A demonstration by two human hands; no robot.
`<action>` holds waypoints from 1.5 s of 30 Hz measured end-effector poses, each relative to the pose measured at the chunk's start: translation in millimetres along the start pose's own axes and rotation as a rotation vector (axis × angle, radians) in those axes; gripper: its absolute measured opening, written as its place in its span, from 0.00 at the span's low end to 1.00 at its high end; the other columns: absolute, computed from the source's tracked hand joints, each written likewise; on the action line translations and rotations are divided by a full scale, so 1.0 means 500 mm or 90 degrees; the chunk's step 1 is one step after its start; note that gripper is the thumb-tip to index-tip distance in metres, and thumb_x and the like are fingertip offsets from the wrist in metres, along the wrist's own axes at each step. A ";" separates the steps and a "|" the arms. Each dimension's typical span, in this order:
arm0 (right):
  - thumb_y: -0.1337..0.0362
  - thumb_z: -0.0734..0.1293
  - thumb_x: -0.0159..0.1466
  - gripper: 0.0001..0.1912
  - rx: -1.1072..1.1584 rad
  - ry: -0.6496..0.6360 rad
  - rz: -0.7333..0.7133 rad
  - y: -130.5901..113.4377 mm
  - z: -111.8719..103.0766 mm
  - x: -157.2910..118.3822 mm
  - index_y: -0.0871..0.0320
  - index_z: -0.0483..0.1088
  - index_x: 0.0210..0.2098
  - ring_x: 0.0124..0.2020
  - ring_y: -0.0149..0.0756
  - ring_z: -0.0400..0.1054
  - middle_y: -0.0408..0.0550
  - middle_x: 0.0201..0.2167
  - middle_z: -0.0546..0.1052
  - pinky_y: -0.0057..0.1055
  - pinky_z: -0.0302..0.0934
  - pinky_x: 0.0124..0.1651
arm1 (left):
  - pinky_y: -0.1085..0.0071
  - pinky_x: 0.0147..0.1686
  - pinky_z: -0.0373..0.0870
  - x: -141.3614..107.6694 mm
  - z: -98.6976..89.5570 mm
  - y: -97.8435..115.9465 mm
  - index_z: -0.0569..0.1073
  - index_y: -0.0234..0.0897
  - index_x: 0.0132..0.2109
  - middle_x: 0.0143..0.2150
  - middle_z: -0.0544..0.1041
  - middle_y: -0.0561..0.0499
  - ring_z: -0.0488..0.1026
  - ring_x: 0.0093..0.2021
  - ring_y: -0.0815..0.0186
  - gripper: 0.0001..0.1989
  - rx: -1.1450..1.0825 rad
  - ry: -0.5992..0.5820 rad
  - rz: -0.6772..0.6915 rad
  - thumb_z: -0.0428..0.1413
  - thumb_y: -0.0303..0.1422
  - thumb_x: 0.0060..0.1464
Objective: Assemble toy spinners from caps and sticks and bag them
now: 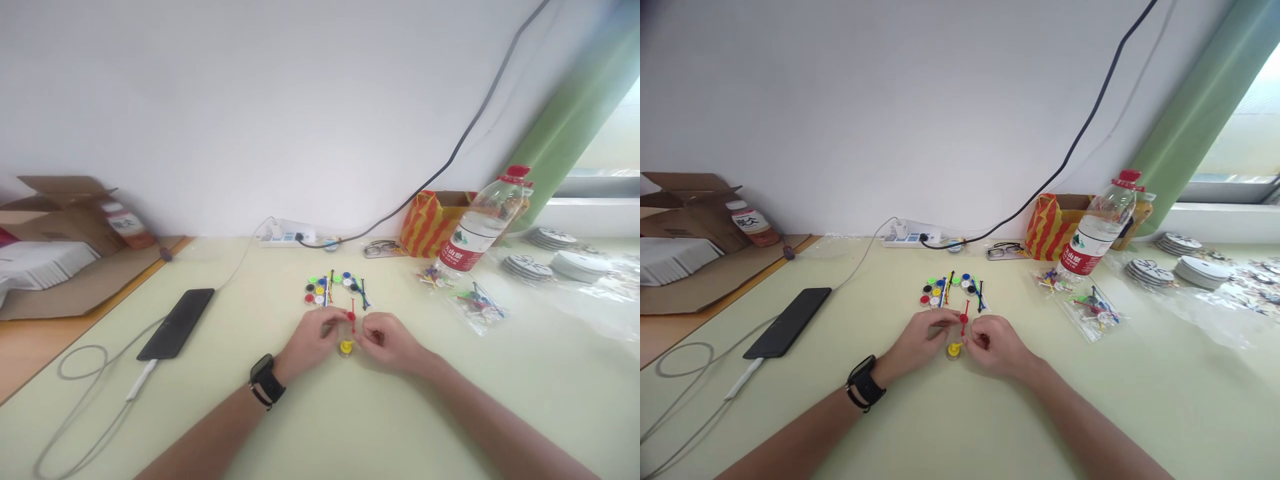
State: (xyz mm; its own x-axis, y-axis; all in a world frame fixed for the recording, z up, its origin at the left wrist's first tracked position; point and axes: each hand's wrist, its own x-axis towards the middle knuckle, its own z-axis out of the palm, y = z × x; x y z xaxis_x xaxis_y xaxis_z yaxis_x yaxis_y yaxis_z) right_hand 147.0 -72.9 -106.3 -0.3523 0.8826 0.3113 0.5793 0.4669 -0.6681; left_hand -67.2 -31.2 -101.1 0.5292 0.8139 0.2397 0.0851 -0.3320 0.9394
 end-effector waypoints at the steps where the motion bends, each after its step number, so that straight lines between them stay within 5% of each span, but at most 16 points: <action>1: 0.67 0.64 0.61 0.20 -0.001 -0.001 0.002 0.001 0.001 0.000 0.54 0.47 0.21 0.23 0.29 0.51 0.37 0.19 0.57 0.30 0.48 0.28 | 0.58 0.61 0.66 -0.001 -0.001 -0.001 0.83 0.42 0.46 0.52 0.81 0.46 0.75 0.55 0.54 0.16 0.010 -0.012 0.011 0.56 0.22 0.56; 4: 0.67 0.64 0.61 0.19 -0.003 0.000 0.004 0.001 0.003 -0.001 0.54 0.48 0.21 0.23 0.30 0.52 0.38 0.19 0.58 0.29 0.48 0.28 | 0.57 0.66 0.58 -0.001 -0.007 0.002 0.81 0.45 0.53 0.57 0.79 0.47 0.70 0.61 0.53 0.22 0.036 -0.033 0.030 0.55 0.21 0.56; 13: 0.67 0.62 0.61 0.20 -0.023 0.079 0.032 0.020 -0.008 0.002 0.55 0.46 0.20 0.21 0.29 0.49 0.38 0.17 0.56 0.29 0.44 0.26 | 0.57 0.59 0.63 -0.011 -0.016 0.024 0.82 0.43 0.47 0.50 0.78 0.43 0.71 0.55 0.51 0.13 0.153 -0.080 0.077 0.64 0.32 0.53; 17: 0.66 0.62 0.60 0.19 -0.058 0.114 0.069 0.039 -0.005 0.005 0.55 0.46 0.20 0.20 0.29 0.49 0.38 0.16 0.55 0.29 0.43 0.25 | 0.58 0.58 0.64 -0.009 -0.014 0.007 0.83 0.43 0.43 0.47 0.79 0.44 0.72 0.52 0.52 0.08 0.146 -0.054 0.074 0.63 0.33 0.55; 24: 0.61 0.63 0.65 0.18 -0.089 0.166 0.103 0.052 -0.003 0.011 0.55 0.56 0.21 0.23 0.32 0.59 0.42 0.21 0.66 0.29 0.51 0.27 | 0.67 0.40 0.68 -0.003 -0.017 0.003 0.78 0.41 0.39 0.37 0.79 0.48 0.73 0.39 0.59 0.05 0.196 0.038 0.035 0.64 0.35 0.55; 28: 0.62 0.62 0.67 0.12 -0.027 0.179 0.065 0.042 -0.011 0.012 0.55 0.65 0.27 0.27 0.35 0.64 0.45 0.26 0.71 0.31 0.57 0.30 | 0.72 0.32 0.70 0.005 -0.012 0.003 0.79 0.40 0.43 0.36 0.80 0.49 0.75 0.33 0.64 0.09 0.085 0.078 -0.033 0.65 0.35 0.55; 34: 0.63 0.60 0.71 0.08 0.174 0.192 0.018 0.007 -0.007 0.011 0.54 0.70 0.44 0.38 0.37 0.72 0.50 0.41 0.76 0.34 0.68 0.42 | 0.68 0.42 0.77 0.012 -0.010 0.006 0.80 0.36 0.46 0.42 0.82 0.44 0.80 0.39 0.62 0.18 -0.141 0.088 -0.103 0.71 0.33 0.47; 38: 0.60 0.65 0.70 0.07 0.267 0.171 0.021 -0.020 0.008 0.002 0.53 0.67 0.45 0.39 0.37 0.75 0.48 0.40 0.76 0.36 0.71 0.45 | 0.63 0.48 0.78 0.008 -0.011 0.021 0.80 0.35 0.48 0.45 0.83 0.41 0.82 0.43 0.58 0.20 -0.167 0.044 -0.097 0.71 0.34 0.49; 45: 0.61 0.64 0.70 0.04 0.190 0.149 -0.005 -0.041 0.006 -0.005 0.53 0.69 0.42 0.39 0.36 0.74 0.46 0.37 0.77 0.32 0.69 0.42 | 0.59 0.50 0.79 0.003 -0.007 0.031 0.81 0.35 0.48 0.51 0.81 0.41 0.81 0.48 0.54 0.16 -0.133 0.006 -0.065 0.68 0.37 0.54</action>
State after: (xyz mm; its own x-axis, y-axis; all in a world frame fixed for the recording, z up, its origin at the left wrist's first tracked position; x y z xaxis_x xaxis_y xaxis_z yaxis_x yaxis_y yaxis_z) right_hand 133.6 -85.0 -95.3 -0.1583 0.8840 0.4399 0.3259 0.4673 -0.8218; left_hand -68.2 -33.4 -85.5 0.5186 0.8430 0.1428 -0.0399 -0.1429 0.9889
